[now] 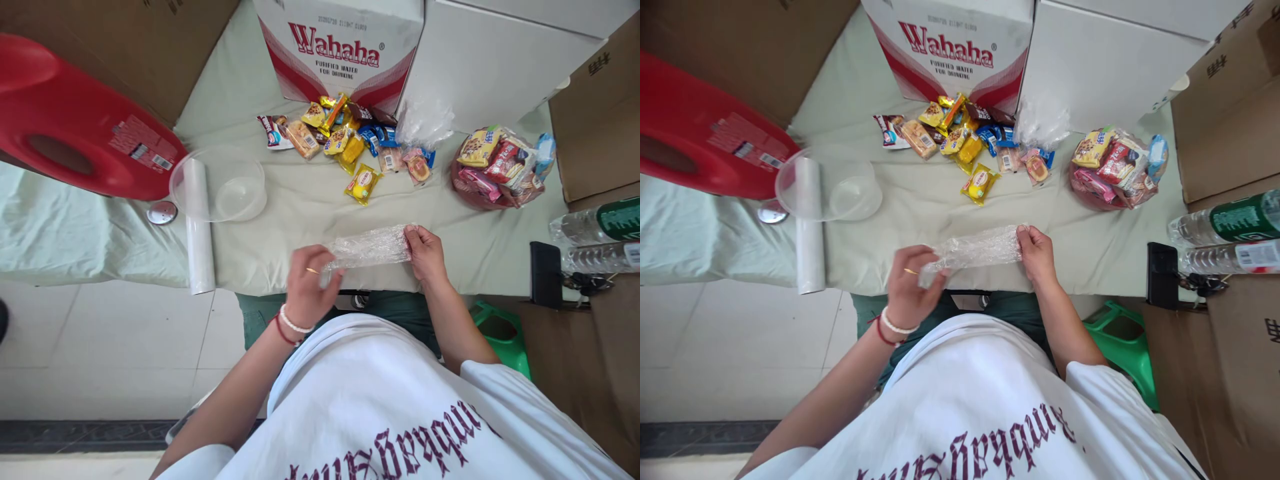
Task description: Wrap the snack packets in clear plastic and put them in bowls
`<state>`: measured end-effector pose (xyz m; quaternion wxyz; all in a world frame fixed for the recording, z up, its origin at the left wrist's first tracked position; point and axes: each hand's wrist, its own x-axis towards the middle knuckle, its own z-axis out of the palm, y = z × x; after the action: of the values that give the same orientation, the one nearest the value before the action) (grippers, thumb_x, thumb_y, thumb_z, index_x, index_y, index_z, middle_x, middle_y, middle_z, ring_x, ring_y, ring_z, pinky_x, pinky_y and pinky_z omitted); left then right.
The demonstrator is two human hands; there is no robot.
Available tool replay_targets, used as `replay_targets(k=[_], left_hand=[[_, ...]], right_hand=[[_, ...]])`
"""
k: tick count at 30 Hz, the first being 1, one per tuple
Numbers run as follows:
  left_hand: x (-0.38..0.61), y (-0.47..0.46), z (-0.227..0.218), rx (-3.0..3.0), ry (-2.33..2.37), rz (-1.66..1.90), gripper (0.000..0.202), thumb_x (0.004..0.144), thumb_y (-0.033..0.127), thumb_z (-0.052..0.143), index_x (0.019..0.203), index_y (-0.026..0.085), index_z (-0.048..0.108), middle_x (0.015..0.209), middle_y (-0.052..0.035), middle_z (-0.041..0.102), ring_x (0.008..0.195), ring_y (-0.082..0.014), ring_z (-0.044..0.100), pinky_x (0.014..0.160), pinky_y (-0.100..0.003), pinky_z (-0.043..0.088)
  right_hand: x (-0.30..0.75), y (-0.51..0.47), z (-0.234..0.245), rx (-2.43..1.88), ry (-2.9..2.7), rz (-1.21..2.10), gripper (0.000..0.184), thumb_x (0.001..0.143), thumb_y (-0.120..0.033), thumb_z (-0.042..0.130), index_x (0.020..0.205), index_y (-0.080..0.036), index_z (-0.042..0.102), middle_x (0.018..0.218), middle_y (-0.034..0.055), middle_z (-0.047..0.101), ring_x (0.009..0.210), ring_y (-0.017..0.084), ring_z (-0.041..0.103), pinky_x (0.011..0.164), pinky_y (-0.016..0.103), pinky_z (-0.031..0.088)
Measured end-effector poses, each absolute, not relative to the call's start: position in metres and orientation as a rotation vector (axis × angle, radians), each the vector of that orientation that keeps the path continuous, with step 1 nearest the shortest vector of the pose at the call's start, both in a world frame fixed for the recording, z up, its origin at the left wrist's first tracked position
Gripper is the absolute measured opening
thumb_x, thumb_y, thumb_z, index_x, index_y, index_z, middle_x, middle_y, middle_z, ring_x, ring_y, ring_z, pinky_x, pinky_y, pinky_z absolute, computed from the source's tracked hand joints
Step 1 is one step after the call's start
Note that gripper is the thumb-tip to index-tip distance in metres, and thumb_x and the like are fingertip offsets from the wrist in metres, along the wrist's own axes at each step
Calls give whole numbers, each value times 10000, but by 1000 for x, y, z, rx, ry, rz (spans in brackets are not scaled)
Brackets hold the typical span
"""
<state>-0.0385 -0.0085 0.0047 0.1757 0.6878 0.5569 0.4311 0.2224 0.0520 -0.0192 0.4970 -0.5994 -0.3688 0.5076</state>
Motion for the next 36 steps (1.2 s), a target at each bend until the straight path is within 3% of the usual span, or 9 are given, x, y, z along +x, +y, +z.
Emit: replay_targets(k=[4, 8, 13, 17, 20, 23, 26, 32, 36], left_hand=[[-2, 3, -6, 2143, 1333, 946, 268, 910, 370, 670, 1157, 271, 706, 1223, -134, 679, 1210, -322, 578, 1040, -497, 404], [2, 21, -15, 2017, 1430, 974, 149, 929, 276, 604, 942, 269, 753, 902, -91, 714, 982, -275, 613, 945, -463, 418], [-1, 22, 2, 1403, 1444, 1101, 183, 888, 416, 693, 849, 239, 718, 720, -4, 654, 672, -159, 555, 684, -295, 436], [4, 18, 15, 982, 1421, 1147, 332, 837, 529, 753, 774, 221, 646, 569, 47, 542, 510, -106, 439, 513, -247, 341], [10, 16, 16, 914, 1449, 1169, 381, 863, 555, 726, 722, 227, 594, 533, 52, 530, 470, -100, 425, 484, -246, 336], [15, 14, 14, 918, 1501, 1183, 385, 879, 558, 713, 719, 232, 585, 525, 55, 531, 466, -103, 439, 490, -250, 358], [20, 12, 14, 919, 1522, 1205, 383, 897, 559, 693, 731, 232, 582, 539, 55, 542, 480, -104, 455, 498, -248, 369], [20, 14, 9, 835, 1562, 1308, 438, 918, 604, 635, 717, 230, 530, 554, 61, 521, 469, -96, 436, 467, -238, 366], [20, 12, 5, 855, 1584, 1337, 421, 923, 599, 630, 747, 230, 530, 556, 62, 519, 471, -97, 455, 470, -234, 380]], right_hand=[[221, 52, -11, -1450, -907, 1207, 510, 799, -666, 765, 681, -238, 512, 584, -52, 407, 503, 103, 326, 433, 266, 250], [234, 49, -3, -1432, -871, 1214, 475, 780, -665, 778, 754, -244, 561, 594, -60, 428, 485, 101, 339, 422, 260, 262], [251, 44, 5, -1257, -703, 1325, 463, 786, -665, 747, 997, -259, 675, 817, -1, 639, 628, 136, 553, 530, 266, 447], [244, 37, 6, -1235, -685, 1382, 376, 757, -553, 833, 909, -245, 680, 795, -12, 626, 595, 104, 519, 497, 230, 410], [226, 26, 4, -1246, -770, 1437, 366, 801, -579, 807, 880, -243, 685, 764, -14, 608, 589, 104, 498, 484, 223, 394], [204, 15, 2, -1209, -908, 1423, 455, 837, -678, 735, 1027, -265, 706, 959, 28, 668, 849, 159, 606, 678, 262, 528], [187, 10, 1, -1210, -967, 1459, 562, 764, -678, 804, 1137, -278, 680, 1115, 44, 677, 1034, 194, 608, 832, 296, 551], [172, 15, 3, -1202, -633, 1750, 628, 748, -741, 759, 1127, -255, 638, 1039, 35, 708, 920, 178, 643, 780, 303, 559], [166, 15, 5, -1298, -742, 1623, 551, 734, -688, 796, 1010, -234, 651, 999, 17, 693, 926, 169, 630, 781, 286, 543]])
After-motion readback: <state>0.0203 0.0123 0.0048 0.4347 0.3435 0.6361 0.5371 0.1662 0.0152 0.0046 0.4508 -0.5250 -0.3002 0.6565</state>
